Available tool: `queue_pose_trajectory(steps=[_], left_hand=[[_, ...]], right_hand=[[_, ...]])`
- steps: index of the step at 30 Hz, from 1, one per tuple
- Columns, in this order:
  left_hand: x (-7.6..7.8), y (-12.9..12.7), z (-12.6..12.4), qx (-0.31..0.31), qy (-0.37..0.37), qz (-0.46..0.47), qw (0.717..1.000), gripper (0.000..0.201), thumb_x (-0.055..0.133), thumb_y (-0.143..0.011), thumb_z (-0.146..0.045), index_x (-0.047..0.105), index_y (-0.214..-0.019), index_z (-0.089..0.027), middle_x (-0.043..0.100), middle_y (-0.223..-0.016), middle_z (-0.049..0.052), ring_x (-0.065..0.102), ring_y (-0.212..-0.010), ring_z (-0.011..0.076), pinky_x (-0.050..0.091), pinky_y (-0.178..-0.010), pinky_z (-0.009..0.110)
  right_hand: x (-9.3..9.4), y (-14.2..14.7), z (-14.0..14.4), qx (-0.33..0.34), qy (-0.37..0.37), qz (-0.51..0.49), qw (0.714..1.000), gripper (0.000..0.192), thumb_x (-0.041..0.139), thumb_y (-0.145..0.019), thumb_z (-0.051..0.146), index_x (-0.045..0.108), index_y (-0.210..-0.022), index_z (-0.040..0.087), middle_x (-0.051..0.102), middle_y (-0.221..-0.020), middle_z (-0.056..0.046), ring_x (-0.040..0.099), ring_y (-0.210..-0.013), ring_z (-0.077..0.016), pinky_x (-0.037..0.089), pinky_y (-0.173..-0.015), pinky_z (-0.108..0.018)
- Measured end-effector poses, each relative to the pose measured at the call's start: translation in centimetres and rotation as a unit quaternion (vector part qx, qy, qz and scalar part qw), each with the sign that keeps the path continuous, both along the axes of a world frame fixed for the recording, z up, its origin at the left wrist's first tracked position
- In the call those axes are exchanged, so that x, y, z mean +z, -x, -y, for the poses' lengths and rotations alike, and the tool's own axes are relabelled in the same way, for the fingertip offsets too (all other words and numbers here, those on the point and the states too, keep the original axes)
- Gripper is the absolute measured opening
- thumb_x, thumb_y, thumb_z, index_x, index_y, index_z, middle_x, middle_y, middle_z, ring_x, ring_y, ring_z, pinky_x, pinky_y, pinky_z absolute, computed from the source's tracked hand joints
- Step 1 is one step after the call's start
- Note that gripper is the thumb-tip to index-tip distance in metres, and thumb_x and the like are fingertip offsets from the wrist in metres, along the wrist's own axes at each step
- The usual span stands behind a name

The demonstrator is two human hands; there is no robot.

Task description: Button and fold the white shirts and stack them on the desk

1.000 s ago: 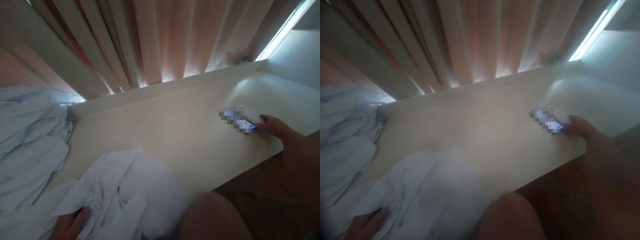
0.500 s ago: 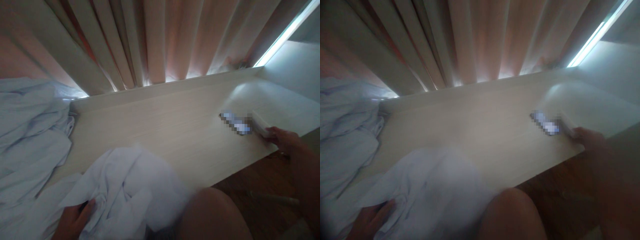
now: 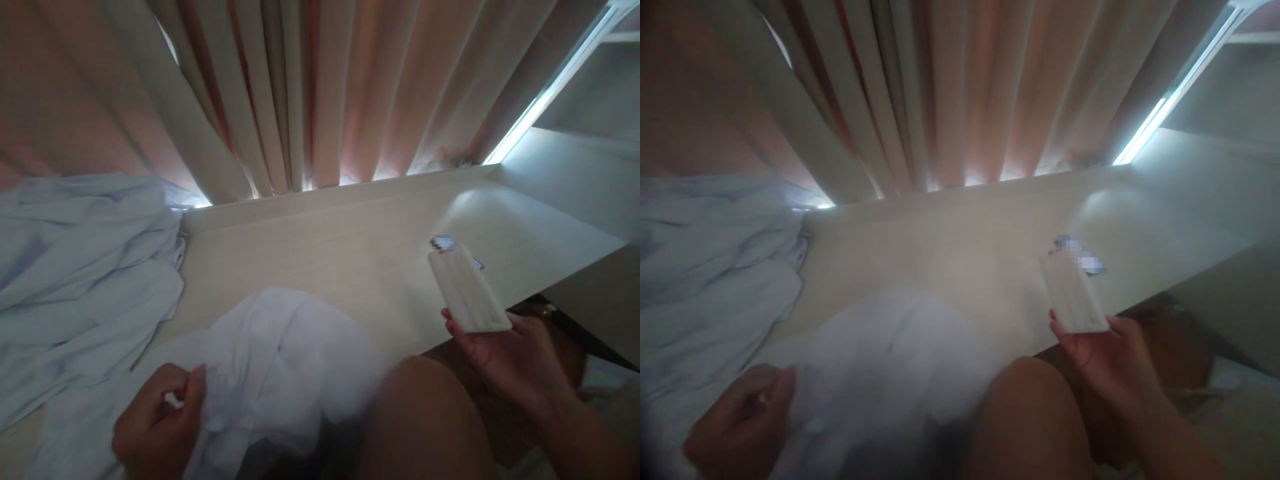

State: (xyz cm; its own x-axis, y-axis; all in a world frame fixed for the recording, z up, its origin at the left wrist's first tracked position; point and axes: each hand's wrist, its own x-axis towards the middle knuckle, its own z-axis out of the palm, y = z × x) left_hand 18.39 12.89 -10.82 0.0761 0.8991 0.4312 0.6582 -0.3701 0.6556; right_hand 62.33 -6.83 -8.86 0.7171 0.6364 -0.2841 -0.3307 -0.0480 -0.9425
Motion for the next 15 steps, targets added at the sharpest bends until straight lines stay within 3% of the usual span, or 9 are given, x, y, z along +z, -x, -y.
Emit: queue_pose_trajectory(steps=[1, 3, 5, 7, 11, 15], left_hand=[[1.4, -1.1, 0.4, -0.035, -0.048, 0.010, 0.998, 0.023, 0.060, -0.083, -0.029, 0.047, -0.064, -0.024, 0.050, -0.062, -0.003, 0.048, -0.058, 0.0150, 0.038, -0.056, 0.028], [3.8, -3.5, 1.0, -0.145, -0.039, -0.006, 0.989, 0.014, 0.060, -0.083, -0.025, 0.054, -0.070, -0.023, 0.054, -0.067, -0.002, 0.051, -0.060, 0.0151, 0.042, -0.059, 0.028], [5.5, -5.9, 1.4, -0.207, -0.014, 0.004, 0.978, 0.004, 0.062, -0.081, -0.023, 0.063, -0.085, -0.023, 0.062, -0.080, 0.001, 0.056, -0.069, 0.0161, 0.047, -0.063, 0.028], [6.2, -7.9, 1.6, -0.242, 0.014, 0.032, 0.970, 0.024, 0.064, -0.081, -0.022, 0.066, -0.105, -0.024, 0.063, -0.094, 0.003, 0.058, -0.076, 0.0160, 0.050, -0.067, 0.027], [6.3, -10.0, 1.5, -0.299, 0.088, 0.098, 0.945, 0.032, 0.062, -0.087, -0.024, 0.065, -0.118, -0.026, 0.060, -0.113, 0.007, 0.059, -0.091, 0.0168, 0.054, -0.070, 0.025], [5.6, -10.6, 1.6, -0.284, 0.096, 0.132, 0.945, 0.028, 0.065, -0.086, -0.023, 0.065, -0.114, -0.023, 0.059, -0.110, 0.005, 0.060, -0.088, 0.0151, 0.057, -0.071, 0.027]], right_hand=[[-0.3, 2.8, -0.4, 0.052, -0.019, 0.004, 0.998, 0.051, 0.037, -0.089, 0.055, 0.067, -0.121, 0.031, 0.067, -0.120, -0.017, 0.065, -0.112, -0.0364, 0.052, -0.091, -0.060], [-1.3, 8.0, -1.5, 0.156, -0.065, 0.045, 0.985, 0.056, 0.026, -0.094, 0.056, 0.064, -0.125, 0.029, 0.069, -0.118, -0.015, 0.067, -0.108, -0.0352, 0.055, -0.085, -0.059], [-2.2, 12.4, -2.7, 0.231, -0.104, 0.114, 0.961, 0.056, 0.024, -0.096, 0.057, 0.065, -0.122, 0.029, 0.072, -0.112, -0.014, 0.069, -0.101, -0.0346, 0.058, -0.077, -0.053], [-2.6, 15.5, -3.5, 0.275, -0.116, 0.162, 0.940, 0.046, 0.037, -0.094, 0.055, 0.070, -0.114, 0.029, 0.074, -0.096, -0.012, 0.071, -0.090, -0.0338, 0.057, -0.069, -0.046], [-1.1, 17.7, -3.3, 0.313, -0.107, 0.182, 0.926, 0.025, 0.060, -0.087, 0.043, 0.075, -0.082, 0.024, 0.063, -0.057, -0.007, 0.064, -0.063, -0.0255, 0.050, -0.062, -0.037], [1.6, 17.5, -2.5, 0.359, -0.082, 0.162, 0.916, 0.032, 0.063, -0.085, 0.043, 0.068, -0.063, 0.020, 0.046, -0.043, -0.001, 0.051, -0.051, -0.0158, 0.043, -0.056, -0.031]])
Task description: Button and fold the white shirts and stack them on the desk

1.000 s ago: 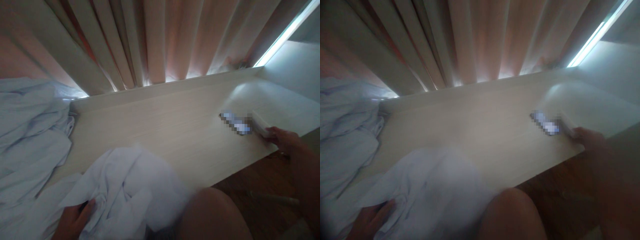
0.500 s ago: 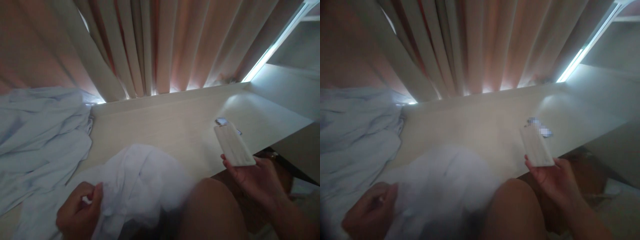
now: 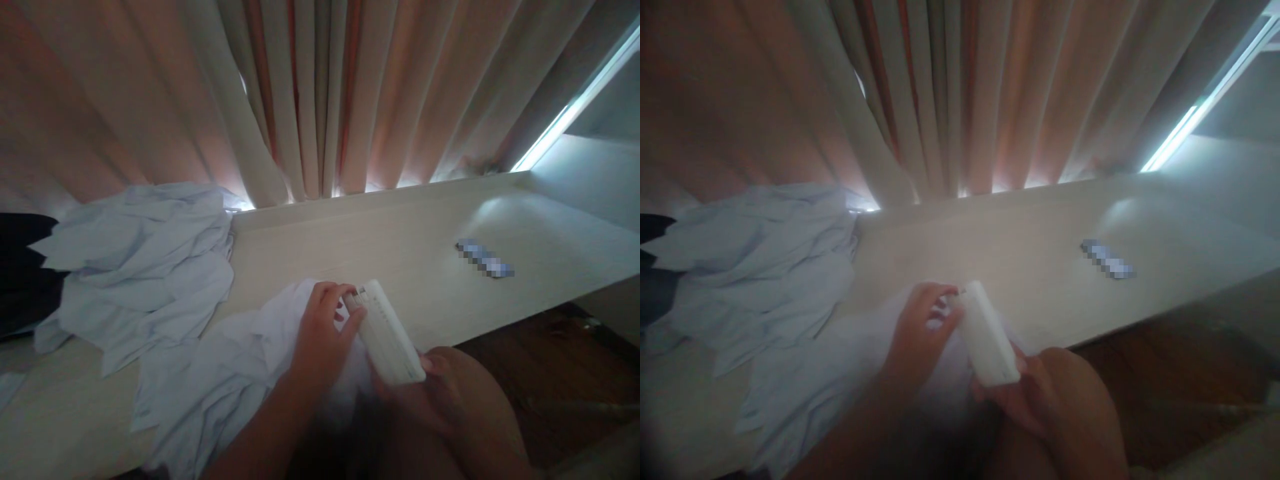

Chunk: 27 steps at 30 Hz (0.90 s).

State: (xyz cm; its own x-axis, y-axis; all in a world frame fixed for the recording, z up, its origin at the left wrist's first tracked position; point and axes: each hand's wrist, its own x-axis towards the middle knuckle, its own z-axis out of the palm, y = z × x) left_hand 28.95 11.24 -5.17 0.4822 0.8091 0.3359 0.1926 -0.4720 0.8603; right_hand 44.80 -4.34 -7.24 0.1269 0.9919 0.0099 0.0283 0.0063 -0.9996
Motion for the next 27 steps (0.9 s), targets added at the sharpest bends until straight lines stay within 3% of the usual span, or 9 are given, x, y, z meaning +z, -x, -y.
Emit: queue_pose_trajectory(steps=[4, 7, 11, 15, 22, 27], left_hand=[[-1.0, -0.5, 0.7, 0.006, -0.024, 0.017, 1.000, 0.025, 0.067, -0.086, -0.022, 0.067, -0.110, -0.022, 0.060, -0.109, 0.004, 0.062, -0.089, 0.0142, 0.061, -0.076, 0.029], [-1.7, -1.1, 1.2, 0.011, -0.044, 0.011, 0.999, 0.029, 0.067, -0.086, -0.023, 0.067, -0.115, -0.023, 0.059, -0.115, 0.005, 0.063, -0.092, 0.0149, 0.063, -0.075, 0.028], [-2.0, -1.9, 1.6, 0.018, -0.038, -0.005, 0.999, 0.034, 0.068, -0.085, -0.023, 0.065, -0.119, -0.022, 0.059, -0.119, 0.006, 0.064, -0.095, 0.0154, 0.062, -0.063, 0.022], [-2.1, -2.6, 1.9, 0.027, -0.045, -0.009, 0.999, 0.033, 0.067, -0.086, -0.025, 0.064, -0.119, -0.023, 0.059, -0.124, 0.007, 0.065, -0.092, 0.0155, 0.060, -0.058, 0.021], [-2.2, -4.3, 1.2, 0.021, 0.004, -0.007, 1.000, 0.027, 0.066, -0.084, -0.026, 0.055, -0.108, -0.020, 0.056, -0.109, 0.006, 0.061, -0.084, 0.0151, 0.055, -0.057, 0.023], [-1.8, -5.4, 0.4, -0.007, 0.022, -0.010, 1.000, 0.019, 0.063, -0.086, -0.030, 0.054, -0.099, -0.020, 0.054, -0.102, 0.005, 0.058, -0.082, 0.0152, 0.054, -0.056, 0.023]], right_hand=[[1.5, 0.3, -0.4, -0.015, 0.063, -0.194, 0.979, 0.020, 0.066, -0.081, 0.036, 0.068, -0.070, 0.020, 0.047, -0.047, 0.000, 0.051, -0.055, -0.0156, 0.041, -0.055, -0.029], [1.1, 1.0, -0.9, -0.045, 0.065, -0.297, 0.951, 0.012, 0.069, -0.077, 0.033, 0.068, -0.078, 0.021, 0.056, -0.057, -0.001, 0.055, -0.060, -0.0162, 0.043, -0.057, -0.028], [-1.1, 2.0, -1.8, -0.080, 0.051, -0.349, 0.932, 0.033, 0.066, -0.079, 0.049, 0.065, -0.100, 0.024, 0.064, -0.079, -0.004, 0.059, -0.070, -0.0187, 0.047, -0.060, -0.030], [-3.0, 2.1, -2.4, -0.095, 0.046, -0.384, 0.917, 0.045, 0.063, -0.079, 0.057, 0.060, -0.109, 0.024, 0.065, -0.087, -0.007, 0.060, -0.071, -0.0200, 0.048, -0.060, -0.032], [-3.7, 1.2, -1.7, -0.105, 0.054, -0.435, 0.893, 0.047, 0.072, -0.076, 0.045, 0.057, -0.116, 0.024, 0.064, -0.091, -0.005, 0.059, -0.072, -0.0171, 0.048, -0.062, -0.029], [-3.9, 1.0, -1.6, -0.115, 0.053, -0.459, 0.879, 0.046, 0.070, -0.077, 0.050, 0.059, -0.113, 0.024, 0.063, -0.085, -0.004, 0.057, -0.067, -0.0165, 0.044, -0.056, -0.028]])
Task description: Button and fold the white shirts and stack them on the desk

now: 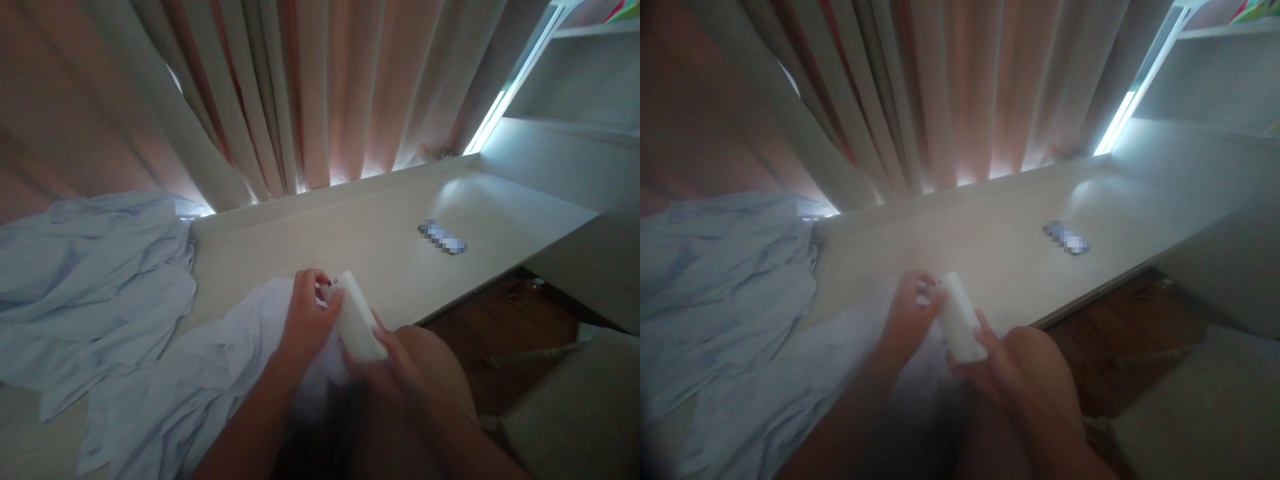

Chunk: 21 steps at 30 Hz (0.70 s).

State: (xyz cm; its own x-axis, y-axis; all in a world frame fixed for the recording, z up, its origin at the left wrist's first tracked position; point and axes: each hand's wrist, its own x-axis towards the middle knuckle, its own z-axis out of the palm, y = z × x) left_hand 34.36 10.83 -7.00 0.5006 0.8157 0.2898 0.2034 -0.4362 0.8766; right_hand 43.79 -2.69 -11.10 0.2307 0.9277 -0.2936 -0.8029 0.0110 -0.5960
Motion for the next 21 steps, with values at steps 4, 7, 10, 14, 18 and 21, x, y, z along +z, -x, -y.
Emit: queue_pose_trajectory(steps=[4, 7, 10, 14, 18, 21], left_hand=[[-0.3, -0.9, 0.1, 0.003, 0.002, 0.006, 1.000, 0.021, 0.064, -0.086, -0.031, 0.058, -0.105, -0.021, 0.057, -0.106, 0.005, 0.059, -0.080, 0.0144, 0.054, -0.058, 0.024], [-0.5, -1.4, 0.1, -0.003, 0.005, 0.011, 1.000, 0.024, 0.066, -0.085, -0.032, 0.057, -0.105, -0.022, 0.056, -0.108, 0.004, 0.059, -0.081, 0.0143, 0.054, -0.060, 0.025], [-0.4, -1.6, -0.1, -0.018, 0.016, 0.012, 1.000, 0.025, 0.066, -0.085, -0.034, 0.055, -0.104, -0.022, 0.055, -0.108, 0.005, 0.059, -0.085, 0.0158, 0.053, -0.059, 0.025], [0.1, -1.4, -0.6, -0.036, 0.035, -0.005, 0.999, 0.026, 0.065, -0.086, -0.037, 0.052, -0.102, -0.022, 0.056, -0.106, 0.005, 0.059, -0.087, 0.0169, 0.053, -0.064, 0.028], [0.5, -1.1, -1.1, -0.060, 0.053, -0.019, 0.997, 0.025, 0.064, -0.086, -0.036, 0.051, -0.101, -0.022, 0.056, -0.106, 0.005, 0.058, -0.089, 0.0167, 0.052, -0.066, 0.028], [0.8, -0.9, -1.3, -0.072, 0.062, -0.029, 0.995, 0.023, 0.063, -0.086, -0.035, 0.050, -0.099, -0.021, 0.056, -0.105, 0.004, 0.059, -0.090, 0.0164, 0.052, -0.067, 0.028]], right_hand=[[0.2, -0.5, 0.0, -0.024, 0.006, 0.005, 1.000, 0.047, 0.071, -0.075, 0.048, 0.058, -0.113, 0.024, 0.064, -0.086, -0.005, 0.057, -0.068, -0.0173, 0.045, -0.057, -0.029], [0.1, -0.9, 0.0, -0.031, 0.013, 0.003, 0.999, 0.046, 0.072, -0.074, 0.047, 0.058, -0.110, 0.022, 0.064, -0.086, -0.005, 0.057, -0.070, -0.0182, 0.045, -0.058, -0.029], [-0.2, -1.1, 0.0, -0.034, -0.003, -0.001, 0.999, 0.043, 0.071, -0.076, 0.046, 0.057, -0.111, 0.025, 0.063, -0.088, -0.004, 0.057, -0.071, -0.0177, 0.045, -0.058, -0.028], [-0.6, -1.2, 0.1, -0.025, -0.038, 0.007, 0.999, 0.037, 0.067, -0.081, 0.040, 0.054, -0.113, 0.027, 0.060, -0.090, -0.002, 0.055, -0.069, -0.0154, 0.044, -0.057, -0.027], [-0.4, -1.3, 0.2, -0.014, -0.047, 0.029, 0.998, 0.037, 0.066, -0.083, 0.042, 0.052, -0.115, 0.027, 0.058, -0.089, -0.002, 0.054, -0.066, -0.0139, 0.040, -0.053, -0.024], [-0.3, -1.2, 0.3, -0.019, -0.048, 0.044, 0.998, 0.040, 0.065, -0.084, 0.042, 0.050, -0.118, 0.028, 0.058, -0.090, -0.001, 0.054, -0.067, -0.0136, 0.041, -0.055, -0.024]])
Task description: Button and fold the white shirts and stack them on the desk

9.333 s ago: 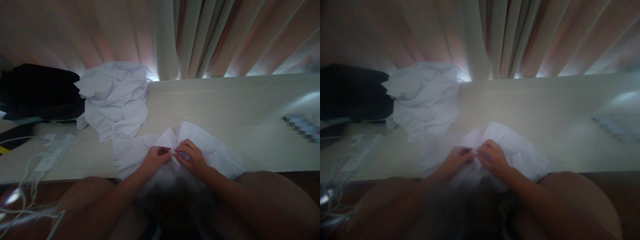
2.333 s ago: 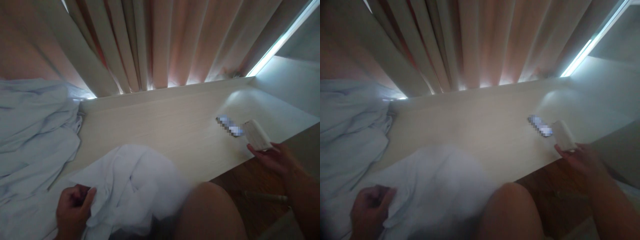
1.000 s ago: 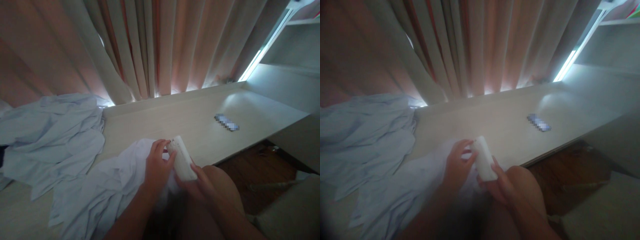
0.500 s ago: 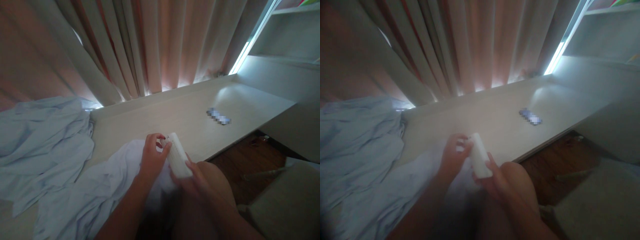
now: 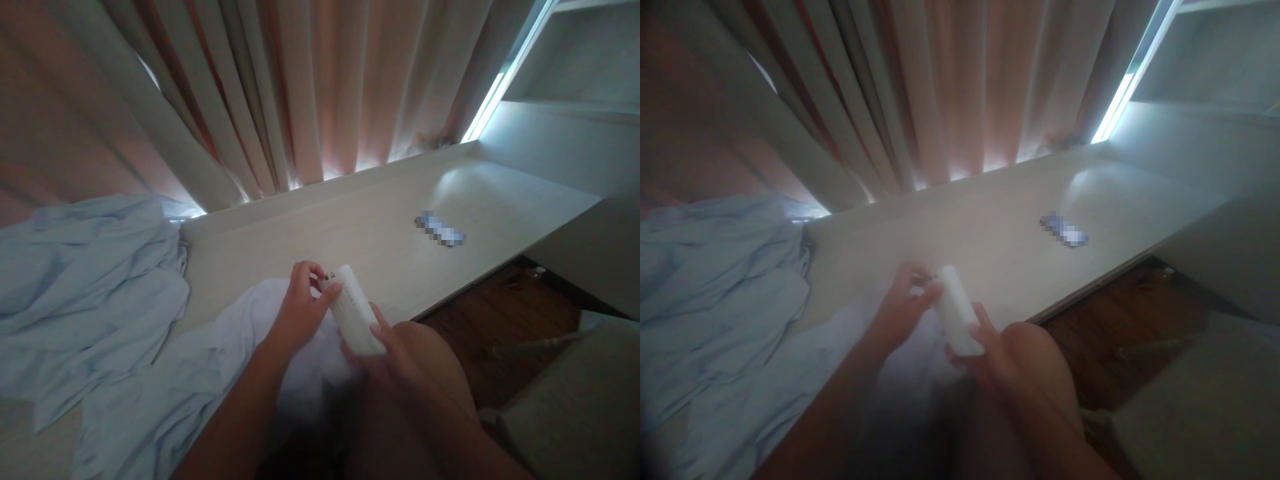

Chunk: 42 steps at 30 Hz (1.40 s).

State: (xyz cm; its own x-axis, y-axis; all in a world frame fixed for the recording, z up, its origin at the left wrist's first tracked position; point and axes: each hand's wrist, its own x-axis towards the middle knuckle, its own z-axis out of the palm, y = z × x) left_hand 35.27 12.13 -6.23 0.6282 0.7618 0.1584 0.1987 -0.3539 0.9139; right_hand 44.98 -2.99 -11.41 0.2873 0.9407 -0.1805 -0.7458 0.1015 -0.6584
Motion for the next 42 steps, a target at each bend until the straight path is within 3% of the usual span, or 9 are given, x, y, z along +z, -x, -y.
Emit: queue_pose_trajectory(steps=[10, 16, 20, 22, 26, 31, 33, 38, 42], left_hand=[[0.3, 0.3, 2.3, 0.041, 0.105, 0.129, 0.985, 0.045, 0.072, -0.080, -0.037, 0.049, -0.116, -0.023, 0.058, -0.117, 0.007, 0.061, -0.103, 0.0197, 0.056, -0.072, 0.028], [-1.0, 1.3, 3.5, -0.195, 0.278, 0.206, 0.918, 0.082, 0.075, -0.072, -0.058, 0.041, -0.139, -0.024, 0.065, -0.123, 0.013, 0.067, -0.100, 0.0270, 0.058, -0.074, 0.036], [-1.8, 1.8, 4.7, -0.180, 0.282, 0.270, 0.903, 0.088, 0.076, -0.066, -0.065, 0.041, -0.135, -0.025, 0.067, -0.109, 0.010, 0.068, -0.097, 0.0275, 0.057, -0.077, 0.040], [-2.3, 2.3, 5.2, -0.149, 0.253, 0.260, 0.920, 0.086, 0.079, -0.062, -0.064, 0.045, -0.130, -0.024, 0.066, -0.100, 0.007, 0.067, -0.086, 0.0234, 0.056, -0.072, 0.035], [-3.1, 4.2, 5.5, -0.118, 0.178, 0.190, 0.958, 0.084, 0.086, -0.059, -0.055, 0.049, -0.128, -0.024, 0.065, -0.099, 0.006, 0.062, -0.076, 0.0176, 0.052, -0.066, 0.029], [-3.7, 6.1, 5.8, -0.106, 0.189, 0.112, 0.970, 0.082, 0.088, -0.056, -0.048, 0.053, -0.128, -0.032, 0.067, -0.101, 0.006, 0.064, -0.082, 0.0241, 0.056, -0.069, 0.036], [-3.7, 6.6, 5.9, -0.101, 0.205, 0.097, 0.969, 0.082, 0.089, -0.054, -0.048, 0.054, -0.127, -0.033, 0.068, -0.099, 0.005, 0.065, -0.080, 0.0252, 0.057, -0.066, 0.037], [-4.0, 7.4, 5.6, -0.126, 0.211, 0.105, 0.963, 0.098, 0.095, -0.039, -0.042, 0.055, -0.128, -0.033, 0.068, -0.104, 0.006, 0.066, -0.088, 0.0294, 0.058, -0.065, 0.037], [-4.5, 7.6, 5.5, -0.129, 0.221, 0.106, 0.961, 0.093, 0.095, -0.041, -0.041, 0.057, -0.126, -0.032, 0.068, -0.106, 0.008, 0.066, -0.092, 0.0317, 0.059, -0.063, 0.037]], right_hand=[[-0.3, 0.2, 0.2, 0.006, -0.048, 0.073, 0.996, 0.045, 0.065, -0.081, 0.043, 0.051, -0.118, 0.023, 0.066, -0.090, -0.006, 0.061, -0.075, -0.0181, 0.046, -0.066, -0.029], [0.4, 0.7, -0.1, 0.083, -0.049, 0.047, 0.994, 0.062, 0.062, -0.080, 0.059, 0.053, -0.126, 0.019, 0.069, -0.090, -0.010, 0.065, -0.066, -0.0220, 0.049, -0.058, -0.034], [0.0, 1.1, -0.4, 0.015, 0.019, 0.162, 0.987, 0.044, 0.070, -0.079, 0.053, 0.065, -0.108, 0.020, 0.068, -0.093, -0.009, 0.064, -0.080, -0.0231, 0.050, -0.068, -0.034], [-0.3, 1.1, -0.1, -0.086, 0.037, 0.277, 0.956, 0.027, 0.070, -0.083, 0.042, 0.064, -0.103, 0.025, 0.066, -0.095, -0.005, 0.061, -0.085, -0.0217, 0.050, -0.074, -0.034], [0.6, 0.6, 1.5, -0.211, -0.012, 0.498, 0.841, 0.019, 0.070, -0.081, 0.027, 0.064, -0.099, 0.030, 0.061, -0.107, -0.005, 0.058, -0.098, -0.0248, 0.048, -0.085, -0.040], [4.5, 0.9, 2.4, -0.082, -0.059, 0.704, 0.703, 0.016, 0.078, -0.075, 0.026, 0.071, -0.088, 0.032, 0.063, -0.095, -0.004, 0.057, -0.082, -0.0210, 0.048, -0.069, -0.033], [5.5, 1.5, 1.9, -0.033, -0.051, 0.708, 0.703, 0.011, 0.077, -0.077, 0.025, 0.071, -0.083, 0.031, 0.062, -0.081, -0.004, 0.055, -0.072, -0.0188, 0.046, -0.060, -0.031], [5.7, 3.0, 0.8, -0.032, -0.108, 0.666, 0.738, 0.014, 0.073, -0.081, 0.026, 0.069, -0.068, 0.029, 0.062, -0.076, -0.004, 0.057, -0.070, -0.0186, 0.048, -0.060, -0.032], [5.0, 3.6, 0.6, -0.023, -0.044, 0.593, 0.804, 0.009, 0.078, -0.077, 0.032, 0.071, -0.072, 0.031, 0.063, -0.077, -0.005, 0.059, -0.073, -0.0212, 0.050, -0.064, -0.035]])
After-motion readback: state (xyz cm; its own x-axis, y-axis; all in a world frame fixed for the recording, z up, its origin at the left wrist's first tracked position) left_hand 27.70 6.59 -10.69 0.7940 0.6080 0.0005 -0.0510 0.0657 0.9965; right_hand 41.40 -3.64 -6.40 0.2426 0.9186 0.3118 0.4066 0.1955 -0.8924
